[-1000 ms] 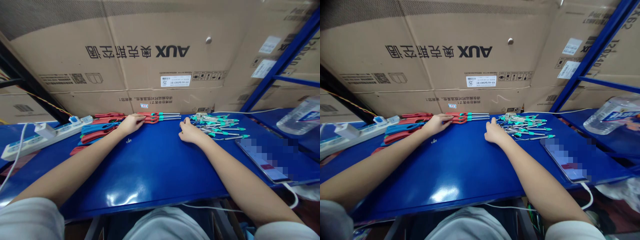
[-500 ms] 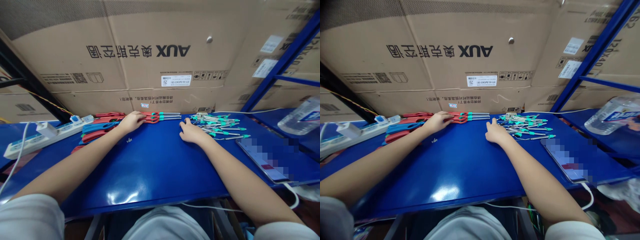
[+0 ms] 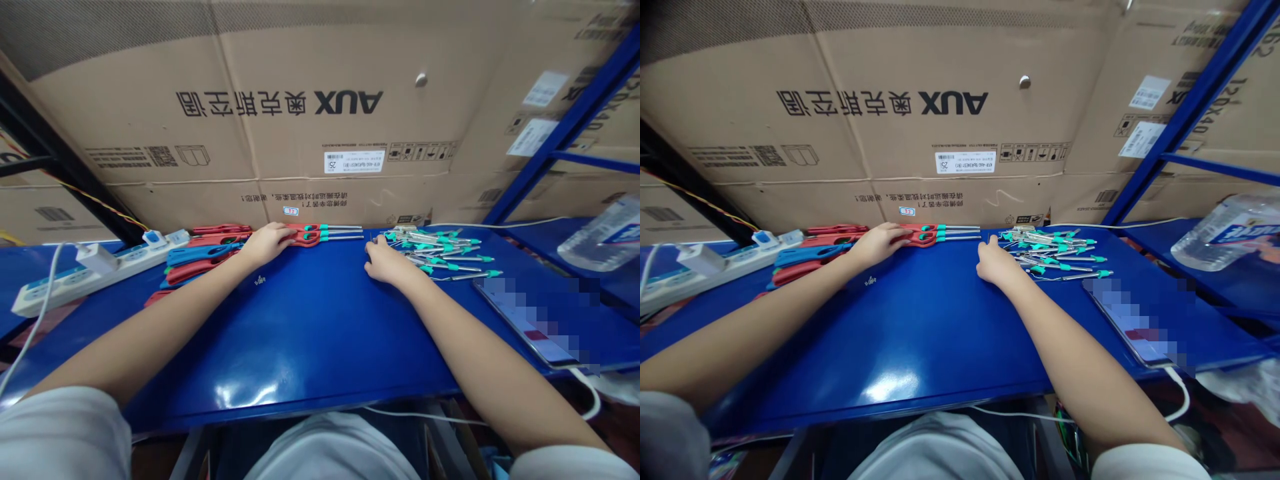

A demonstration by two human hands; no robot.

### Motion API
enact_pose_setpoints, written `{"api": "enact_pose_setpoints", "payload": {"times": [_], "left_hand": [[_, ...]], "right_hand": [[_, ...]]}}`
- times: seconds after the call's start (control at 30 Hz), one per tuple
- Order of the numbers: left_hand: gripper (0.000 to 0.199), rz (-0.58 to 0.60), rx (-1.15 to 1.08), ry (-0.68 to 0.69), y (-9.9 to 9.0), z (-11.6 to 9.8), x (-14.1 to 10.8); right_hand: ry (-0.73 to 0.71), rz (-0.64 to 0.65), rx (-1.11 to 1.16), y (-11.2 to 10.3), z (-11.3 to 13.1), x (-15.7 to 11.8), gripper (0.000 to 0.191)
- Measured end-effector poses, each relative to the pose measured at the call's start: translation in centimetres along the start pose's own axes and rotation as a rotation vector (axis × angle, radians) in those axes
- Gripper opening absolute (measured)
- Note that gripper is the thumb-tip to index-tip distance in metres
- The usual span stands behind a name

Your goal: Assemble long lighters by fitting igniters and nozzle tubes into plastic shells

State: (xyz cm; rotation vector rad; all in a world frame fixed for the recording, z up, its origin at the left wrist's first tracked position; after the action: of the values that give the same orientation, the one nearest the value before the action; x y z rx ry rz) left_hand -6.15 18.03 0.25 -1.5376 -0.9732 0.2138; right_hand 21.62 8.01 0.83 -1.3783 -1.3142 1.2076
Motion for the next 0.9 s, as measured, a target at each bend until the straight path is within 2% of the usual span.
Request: {"api": "enact_pose_setpoints", "payload": {"times": [0.33, 0.7, 0.9], "left_hand": [[0.035, 0.018, 0.021, 0.01, 0.1, 0.5, 0.5], [0.037, -0.062, 0.042, -0.008, -0.7, -0.9, 0.0], [0.038, -0.118, 0.047, -0.009, -2.4, -2.3, -0.9]], "right_hand": [[0.007, 0.014, -0.032, -0.4, -0.1, -0.4, 0.035], [0.045, 0.007, -0.002, 0.1, -0.4, 0.2, 0.033], [0.104, 0.033, 0.009, 0.0, -0.8, -0.1, 0.041]]}}
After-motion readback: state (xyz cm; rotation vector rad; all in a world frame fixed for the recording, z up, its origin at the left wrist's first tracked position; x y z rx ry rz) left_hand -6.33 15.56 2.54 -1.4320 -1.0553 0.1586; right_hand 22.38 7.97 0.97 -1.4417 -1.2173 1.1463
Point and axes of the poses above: each hand's wrist, its own x-axis towards the middle knuckle, its own y-axis out of the palm, z = x × y, the point moved 3 cm from there along x, towards the middle knuckle, and after that the axes turned 12 degrees about -x, right-handed, at the moved point
